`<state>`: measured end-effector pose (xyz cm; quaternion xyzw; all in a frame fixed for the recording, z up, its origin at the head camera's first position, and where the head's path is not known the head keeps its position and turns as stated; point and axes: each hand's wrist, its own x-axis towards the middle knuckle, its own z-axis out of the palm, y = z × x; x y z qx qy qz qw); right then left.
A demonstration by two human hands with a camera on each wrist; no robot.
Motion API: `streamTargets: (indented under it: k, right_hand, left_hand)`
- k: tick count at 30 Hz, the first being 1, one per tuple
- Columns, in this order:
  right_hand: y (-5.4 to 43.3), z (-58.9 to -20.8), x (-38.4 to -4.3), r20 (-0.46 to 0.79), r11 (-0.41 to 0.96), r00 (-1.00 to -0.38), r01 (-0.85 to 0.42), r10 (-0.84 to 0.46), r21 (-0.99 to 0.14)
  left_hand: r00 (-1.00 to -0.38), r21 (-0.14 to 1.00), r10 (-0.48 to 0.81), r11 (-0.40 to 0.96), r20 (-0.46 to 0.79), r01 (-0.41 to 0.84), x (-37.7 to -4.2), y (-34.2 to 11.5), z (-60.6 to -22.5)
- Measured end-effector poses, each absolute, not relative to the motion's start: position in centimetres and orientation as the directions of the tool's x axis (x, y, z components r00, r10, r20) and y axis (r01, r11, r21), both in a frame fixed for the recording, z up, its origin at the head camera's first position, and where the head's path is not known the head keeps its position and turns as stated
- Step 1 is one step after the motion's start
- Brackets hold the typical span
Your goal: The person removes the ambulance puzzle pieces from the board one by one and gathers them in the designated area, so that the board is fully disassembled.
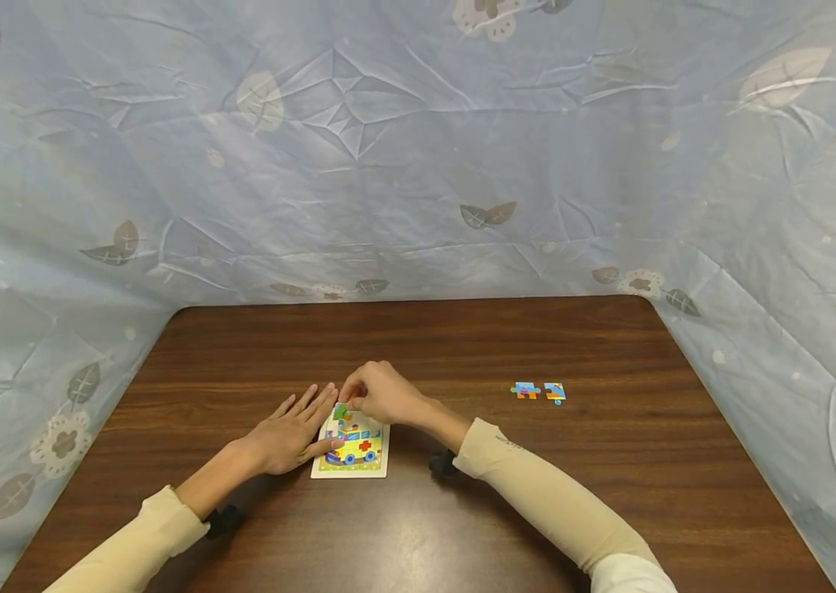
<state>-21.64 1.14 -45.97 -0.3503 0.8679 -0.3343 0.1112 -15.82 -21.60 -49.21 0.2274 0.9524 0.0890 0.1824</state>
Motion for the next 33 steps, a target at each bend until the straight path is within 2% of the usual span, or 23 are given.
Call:
streamTargets:
  k: [6, 18, 27, 33]
  right_hand:
    - [3.7, -44.2, -22.0, 0.086, 0.512, -0.760, -0.513, -0.645, -0.689]
    - [8.8, -42.4, -23.6, 0.090, 0.488, -0.837, -0.398, -0.539, -0.777]
    - [12.1, -42.0, -24.3, 0.075, 0.475, -0.857, -0.354, -0.510, -0.806]
    - [14.4, -42.1, -24.7, 0.055, 0.491, -0.847, -0.359, -0.529, -0.793]
  left_hand:
    - [-0.832, 0.280, 0.474, 0.873, -0.288, 0.400, -15.7, -21.6, -49.5]
    - [-0.832, 0.263, 0.469, 0.877, -0.295, 0.402, -15.8, -21.5, -49.4]
    - [-0.831, 0.270, 0.478, 0.872, -0.284, 0.409, -15.7, -21.5, -49.3]
    - [-0.831, 0.265, 0.474, 0.875, -0.291, 0.406, -15.7, -21.5, -49.3]
